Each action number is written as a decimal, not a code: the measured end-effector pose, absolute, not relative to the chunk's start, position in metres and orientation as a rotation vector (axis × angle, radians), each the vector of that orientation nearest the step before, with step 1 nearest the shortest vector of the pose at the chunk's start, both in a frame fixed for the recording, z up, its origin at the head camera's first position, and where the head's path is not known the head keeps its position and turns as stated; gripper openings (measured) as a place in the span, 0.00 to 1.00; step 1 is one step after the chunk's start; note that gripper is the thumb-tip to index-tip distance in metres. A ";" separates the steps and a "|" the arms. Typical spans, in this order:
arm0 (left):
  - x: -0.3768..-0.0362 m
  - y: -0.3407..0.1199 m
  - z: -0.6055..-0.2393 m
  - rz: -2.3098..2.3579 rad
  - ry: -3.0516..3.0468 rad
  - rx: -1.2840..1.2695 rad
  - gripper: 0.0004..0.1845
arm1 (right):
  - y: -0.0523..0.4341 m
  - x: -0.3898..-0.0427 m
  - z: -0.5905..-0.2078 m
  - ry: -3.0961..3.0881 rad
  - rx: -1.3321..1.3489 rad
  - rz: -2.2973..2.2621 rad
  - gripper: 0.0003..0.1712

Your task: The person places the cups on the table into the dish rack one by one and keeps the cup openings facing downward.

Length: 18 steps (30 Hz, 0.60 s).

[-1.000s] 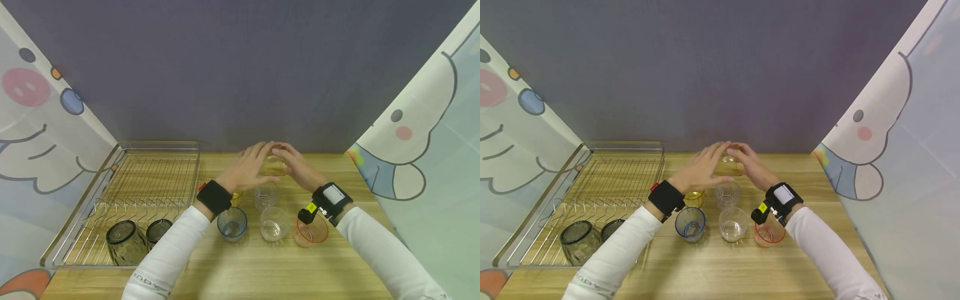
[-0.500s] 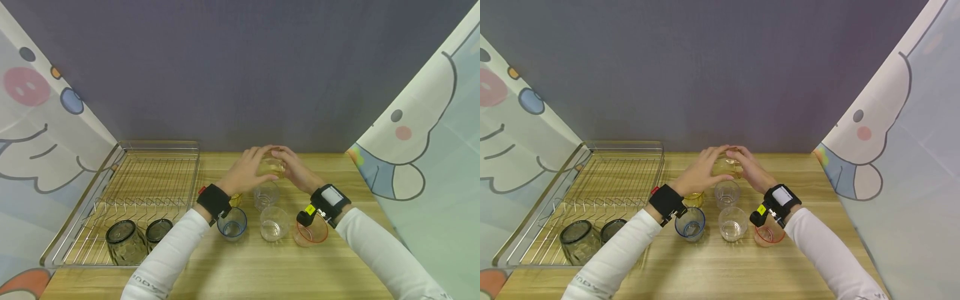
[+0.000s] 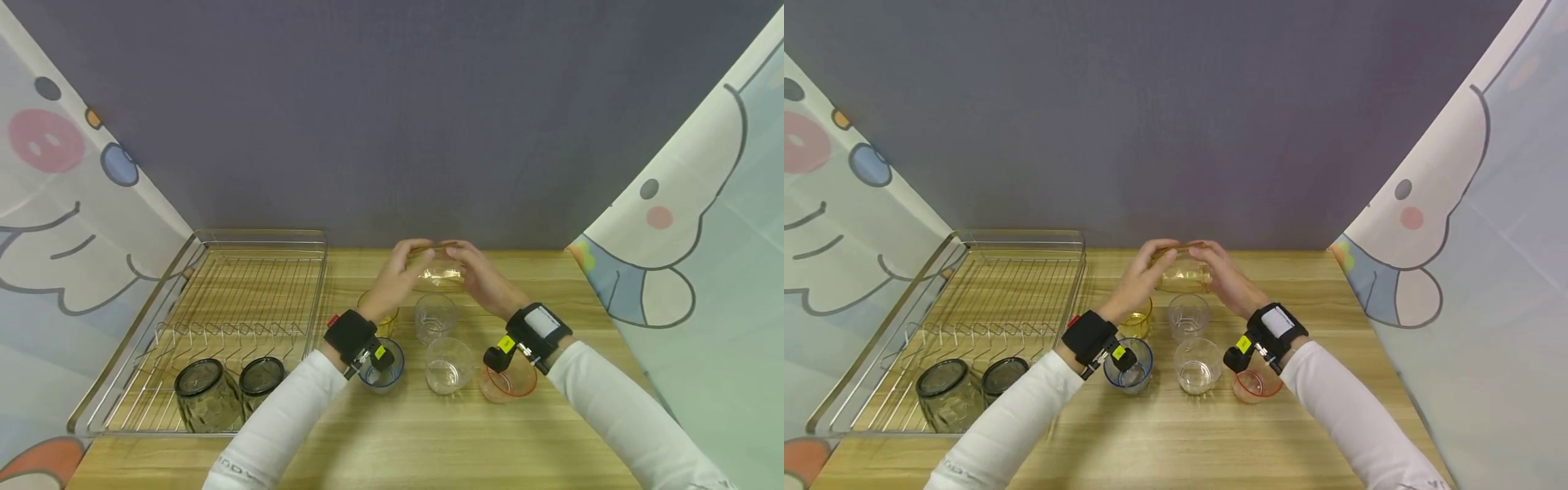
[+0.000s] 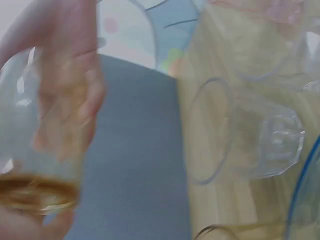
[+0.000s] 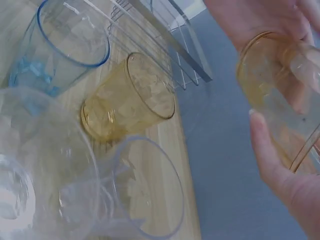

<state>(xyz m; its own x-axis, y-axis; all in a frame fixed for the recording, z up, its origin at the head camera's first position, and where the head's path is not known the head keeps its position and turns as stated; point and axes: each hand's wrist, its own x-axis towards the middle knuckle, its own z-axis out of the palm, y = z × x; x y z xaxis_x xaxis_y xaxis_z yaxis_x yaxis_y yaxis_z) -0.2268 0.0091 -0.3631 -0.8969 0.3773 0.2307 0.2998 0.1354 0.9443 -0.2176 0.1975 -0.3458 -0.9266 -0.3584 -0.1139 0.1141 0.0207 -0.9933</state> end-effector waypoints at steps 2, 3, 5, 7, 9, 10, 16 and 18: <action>-0.224 0.013 -0.367 2.007 2.298 0.599 0.20 | 0.196 -0.217 -0.348 1.932 -0.250 -1.986 0.28; -0.223 0.014 -0.369 2.059 2.285 0.548 0.20 | 0.196 -0.217 -0.349 1.914 -0.254 -1.994 0.27; -0.222 0.019 -0.372 2.171 2.203 0.433 0.20 | 0.195 -0.217 -0.352 1.886 -0.260 -2.019 0.26; -0.221 0.022 -0.374 2.270 2.095 0.314 0.20 | 0.195 -0.216 -0.353 1.858 -0.270 -2.044 0.26; -0.222 0.025 -0.375 2.337 1.999 0.226 0.21 | 0.194 -0.216 -0.354 1.832 -0.287 -2.066 0.26; -0.223 0.025 -0.375 2.357 1.965 0.203 0.22 | 0.193 -0.216 -0.355 1.813 -0.293 -2.082 0.25; -0.224 0.025 -0.378 2.411 1.939 0.153 0.22 | 0.187 -0.216 -0.354 1.757 -0.302 -2.111 0.17; -0.224 0.024 -0.379 2.419 1.954 0.153 0.21 | 0.186 -0.216 -0.353 1.780 -0.290 -2.099 0.15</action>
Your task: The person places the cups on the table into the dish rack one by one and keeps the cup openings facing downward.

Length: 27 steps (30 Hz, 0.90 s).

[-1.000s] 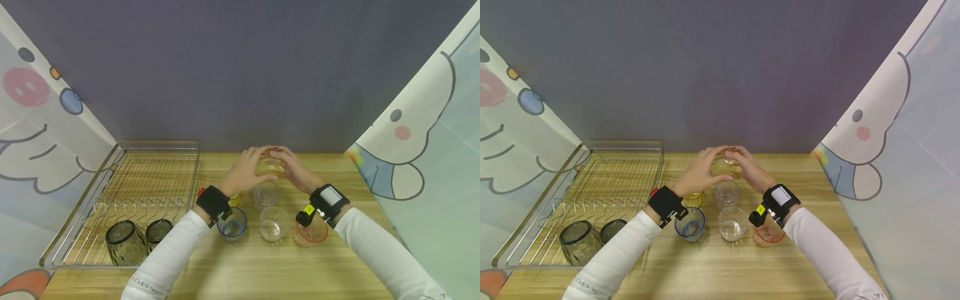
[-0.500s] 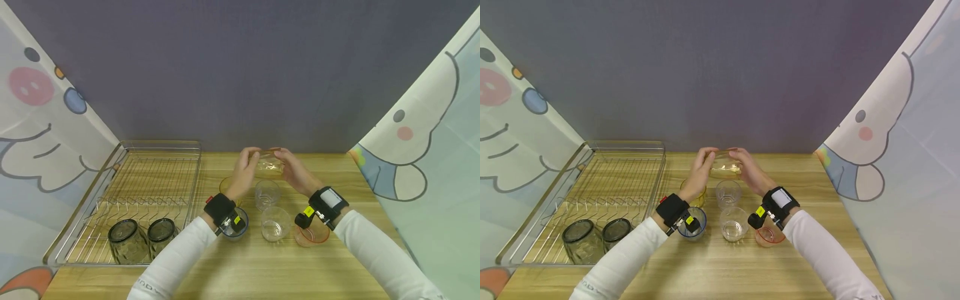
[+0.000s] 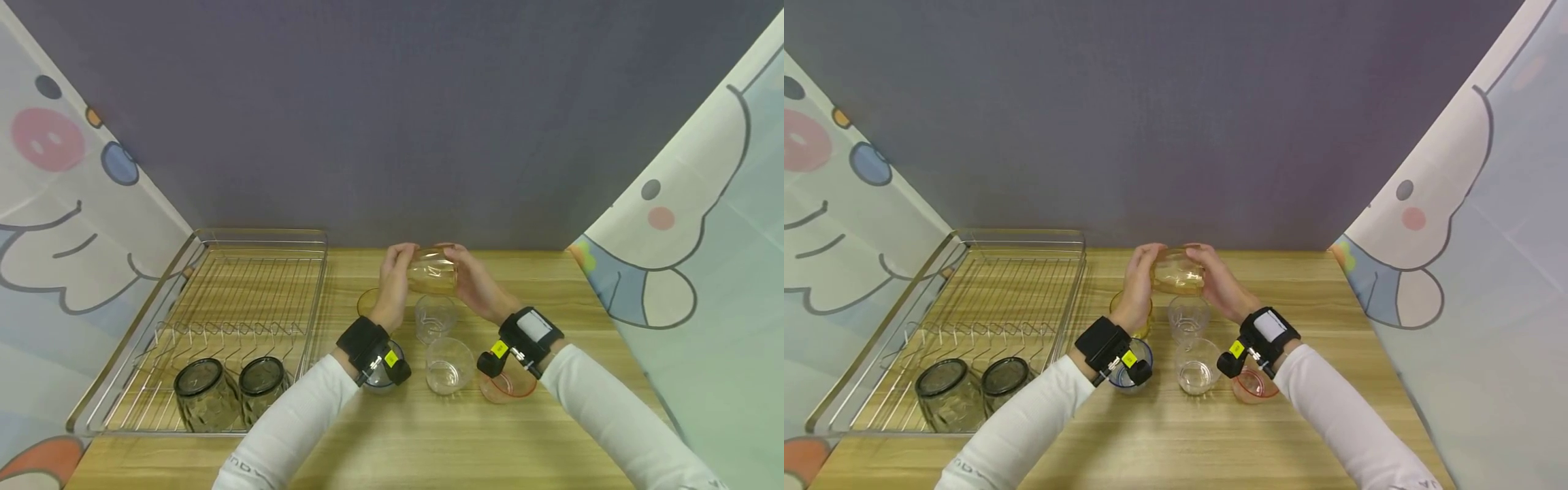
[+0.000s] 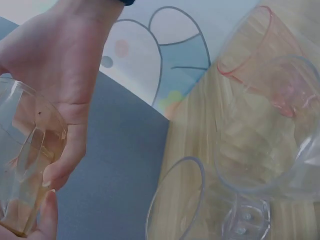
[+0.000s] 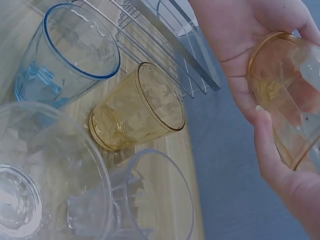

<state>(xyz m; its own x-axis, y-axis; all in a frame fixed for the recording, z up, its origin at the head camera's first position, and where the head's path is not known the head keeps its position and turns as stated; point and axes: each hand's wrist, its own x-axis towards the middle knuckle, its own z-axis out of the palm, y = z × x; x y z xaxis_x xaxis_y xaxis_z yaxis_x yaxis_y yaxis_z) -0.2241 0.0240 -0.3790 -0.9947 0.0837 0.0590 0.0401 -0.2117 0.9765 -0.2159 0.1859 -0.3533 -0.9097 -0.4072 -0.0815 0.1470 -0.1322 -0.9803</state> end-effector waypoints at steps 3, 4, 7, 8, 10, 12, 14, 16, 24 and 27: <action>-0.224 0.023 -0.380 2.422 1.972 0.169 0.20 | 0.186 -0.216 -0.352 1.820 -0.282 -2.062 0.17; -0.224 0.022 -0.380 2.426 1.975 0.172 0.21 | 0.186 -0.216 -0.352 1.830 -0.284 -2.046 0.20; -0.224 0.019 -0.380 2.420 1.987 0.174 0.21 | 0.190 -0.216 -0.351 1.852 -0.284 -1.988 0.31; -0.223 0.017 -0.379 2.419 1.988 0.172 0.21 | 0.192 -0.216 -0.351 1.863 -0.278 -1.976 0.35; -0.224 0.012 -0.377 2.406 1.987 0.168 0.20 | 0.198 -0.216 -0.351 1.891 -0.281 -1.962 0.39; -0.225 0.006 -0.375 2.393 1.997 0.176 0.20 | 0.205 -0.216 -0.351 1.922 -0.284 -1.964 0.38; -0.227 0.000 -0.374 2.382 2.001 0.184 0.20 | 0.212 -0.217 -0.350 1.953 -0.301 -1.979 0.34; -0.228 -0.006 -0.374 2.363 2.009 0.188 0.20 | 0.220 -0.217 -0.349 1.979 -0.318 -1.979 0.29; -0.227 -0.032 -0.372 2.300 2.019 0.138 0.21 | 0.237 -0.216 -0.344 2.033 -0.295 -1.951 0.21; -0.225 -0.043 -0.372 2.274 2.006 0.119 0.22 | 0.240 -0.216 -0.345 2.048 -0.275 -1.962 0.20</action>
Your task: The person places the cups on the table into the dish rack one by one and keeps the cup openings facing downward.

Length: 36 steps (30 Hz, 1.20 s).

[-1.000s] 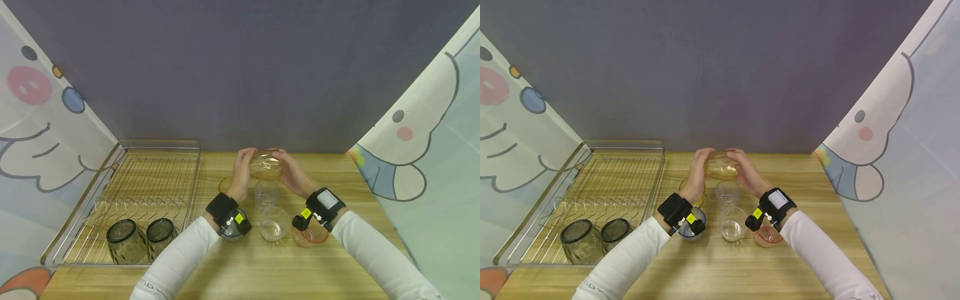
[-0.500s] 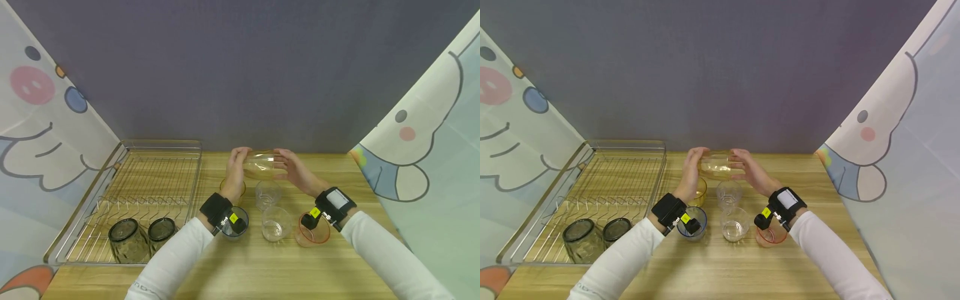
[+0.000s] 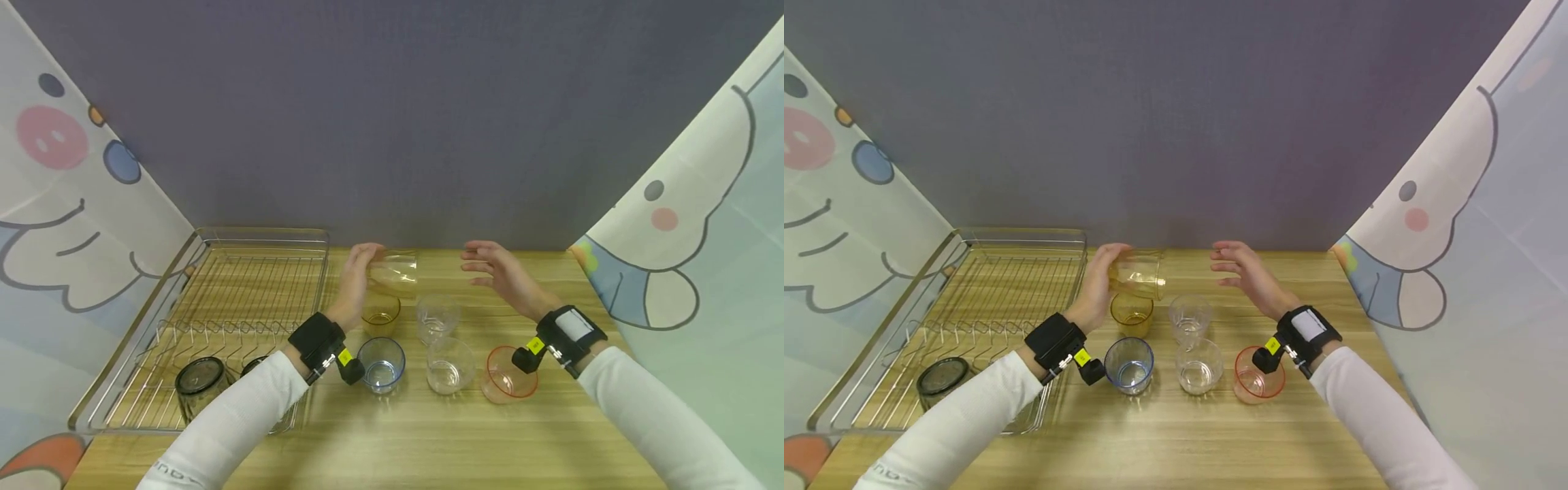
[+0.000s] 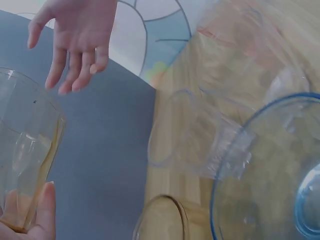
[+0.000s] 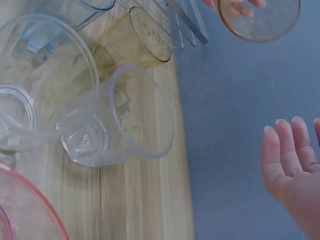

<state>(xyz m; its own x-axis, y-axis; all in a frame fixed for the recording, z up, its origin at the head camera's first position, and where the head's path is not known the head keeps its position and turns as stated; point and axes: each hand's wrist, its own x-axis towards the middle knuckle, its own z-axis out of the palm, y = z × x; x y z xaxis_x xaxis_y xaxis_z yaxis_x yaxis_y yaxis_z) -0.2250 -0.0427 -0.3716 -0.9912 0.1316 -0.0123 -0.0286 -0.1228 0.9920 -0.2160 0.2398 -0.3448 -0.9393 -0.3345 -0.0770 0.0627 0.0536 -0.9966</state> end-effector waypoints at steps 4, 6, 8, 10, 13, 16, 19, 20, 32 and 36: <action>-0.224 -0.056 -0.372 2.250 2.001 0.105 0.23 | 0.242 -0.215 -0.346 2.069 -0.254 -1.996 0.21; -0.224 -0.061 -0.371 2.258 1.994 0.105 0.22 | 0.243 -0.215 -0.347 2.082 -0.252 -2.003 0.19; -0.225 -0.065 -0.368 2.265 2.011 0.100 0.22 | 0.244 -0.215 -0.347 2.091 -0.255 -2.002 0.19; -0.226 -0.069 -0.365 2.282 2.012 0.088 0.22 | 0.245 -0.215 -0.347 2.104 -0.254 -1.989 0.18; -0.226 -0.072 -0.361 2.293 1.991 0.053 0.22 | 0.247 -0.214 -0.348 2.128 -0.263 -1.955 0.19; -0.225 -0.076 -0.358 2.289 1.948 0.029 0.22 | 0.248 -0.214 -0.349 2.145 -0.268 -1.921 0.20; -0.223 -0.080 -0.355 2.311 1.883 0.042 0.20 | 0.248 -0.214 -0.350 2.150 -0.268 -1.910 0.20; -0.223 -0.081 -0.355 2.319 1.867 0.052 0.19 | 0.248 -0.214 -0.350 2.151 -0.270 -1.909 0.20; -0.229 -0.099 -0.341 2.331 1.945 0.148 0.16 | 0.248 -0.213 -0.345 2.181 -0.262 -1.920 0.20; -0.234 -0.112 -0.334 2.221 2.149 0.167 0.20 | 0.242 -0.214 -0.343 2.192 -0.263 -1.905 0.28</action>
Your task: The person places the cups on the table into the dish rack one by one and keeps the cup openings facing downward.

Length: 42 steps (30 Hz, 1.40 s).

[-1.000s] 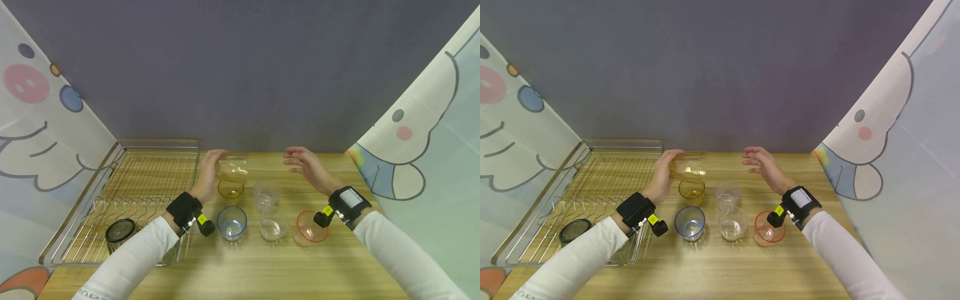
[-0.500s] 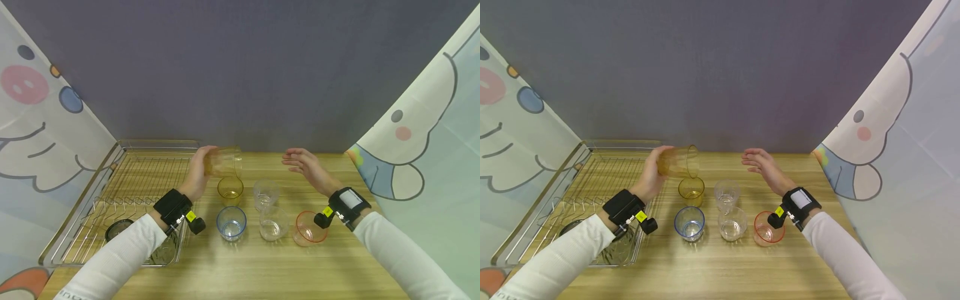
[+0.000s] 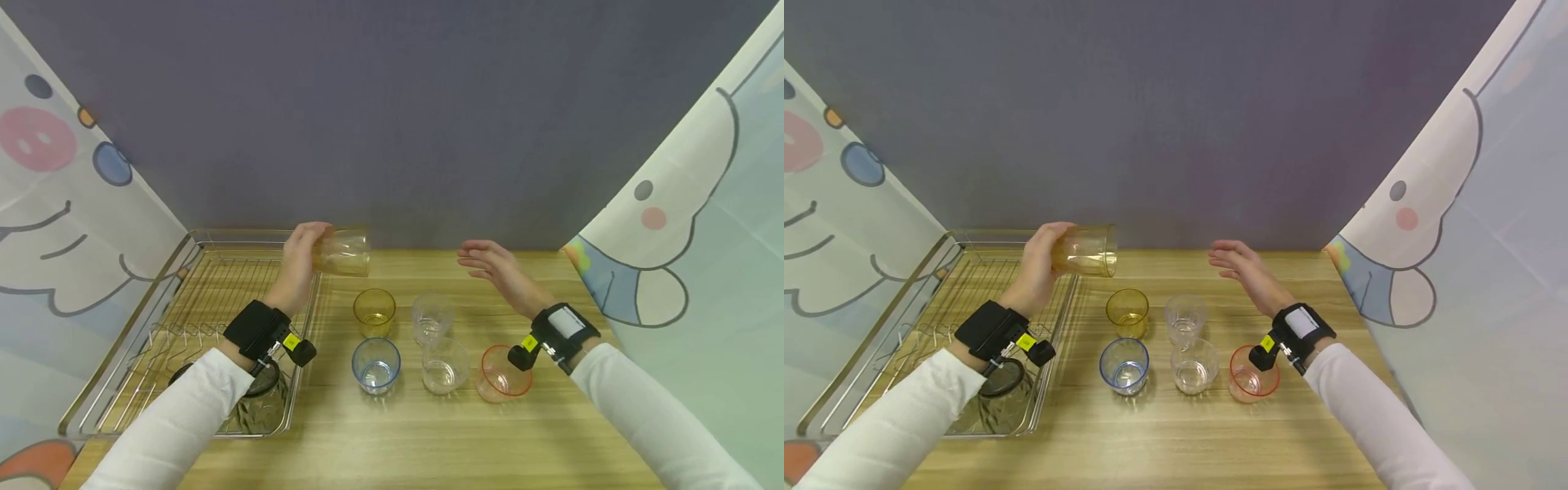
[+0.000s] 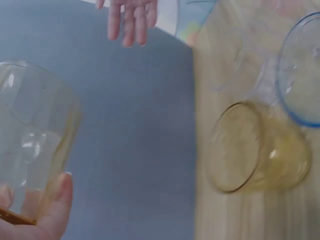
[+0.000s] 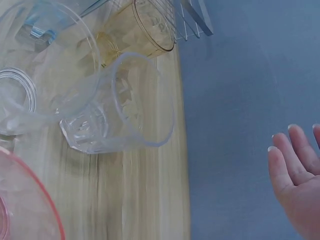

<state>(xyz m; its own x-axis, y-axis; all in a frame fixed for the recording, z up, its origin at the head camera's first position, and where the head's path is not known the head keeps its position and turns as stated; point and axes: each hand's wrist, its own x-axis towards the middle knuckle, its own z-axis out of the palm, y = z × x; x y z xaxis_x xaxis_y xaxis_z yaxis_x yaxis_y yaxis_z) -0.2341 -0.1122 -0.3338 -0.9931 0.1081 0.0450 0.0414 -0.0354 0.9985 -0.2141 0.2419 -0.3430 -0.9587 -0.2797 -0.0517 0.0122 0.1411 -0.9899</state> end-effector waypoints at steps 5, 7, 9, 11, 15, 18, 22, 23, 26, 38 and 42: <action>-0.236 -0.128 -0.327 2.103 2.377 0.247 0.24 | 0.230 -0.218 -0.340 2.222 -0.258 -1.841 0.33; -0.236 -0.133 -0.324 2.021 2.524 0.317 0.24 | 0.226 -0.220 -0.340 2.264 -0.236 -1.780 0.33; -0.236 -0.137 -0.321 1.902 2.718 0.408 0.24 | 0.221 -0.221 -0.339 2.321 -0.207 -1.699 0.32; -0.237 -0.140 -0.320 1.752 2.915 0.471 0.24 | 0.216 -0.222 -0.340 2.369 -0.180 -1.623 0.32; -0.236 -0.147 -0.318 1.534 3.131 0.515 0.23 | 0.203 -0.223 -0.341 2.416 -0.183 -1.513 0.33; -0.234 -0.152 -0.320 1.443 3.198 0.498 0.23 | 0.193 -0.223 -0.343 2.420 -0.200 -1.468 0.33; -0.231 -0.160 -0.326 1.375 3.260 0.502 0.23 | 0.181 -0.223 -0.348 2.406 -0.218 -1.443 0.33; -0.230 -0.162 -0.327 1.364 3.273 0.506 0.23 | 0.179 -0.223 -0.349 2.401 -0.222 -1.443 0.33; -0.228 -0.172 -0.328 1.319 3.313 0.504 0.23 | 0.174 -0.220 -0.351 2.385 -0.244 -1.439 0.34; -0.218 -0.219 -0.321 1.121 3.399 0.338 0.24 | 0.154 -0.209 -0.348 2.365 -0.315 -1.408 0.37; -0.214 -0.231 -0.317 1.053 3.366 0.297 0.25 | 0.146 -0.205 -0.349 2.362 -0.334 -1.389 0.36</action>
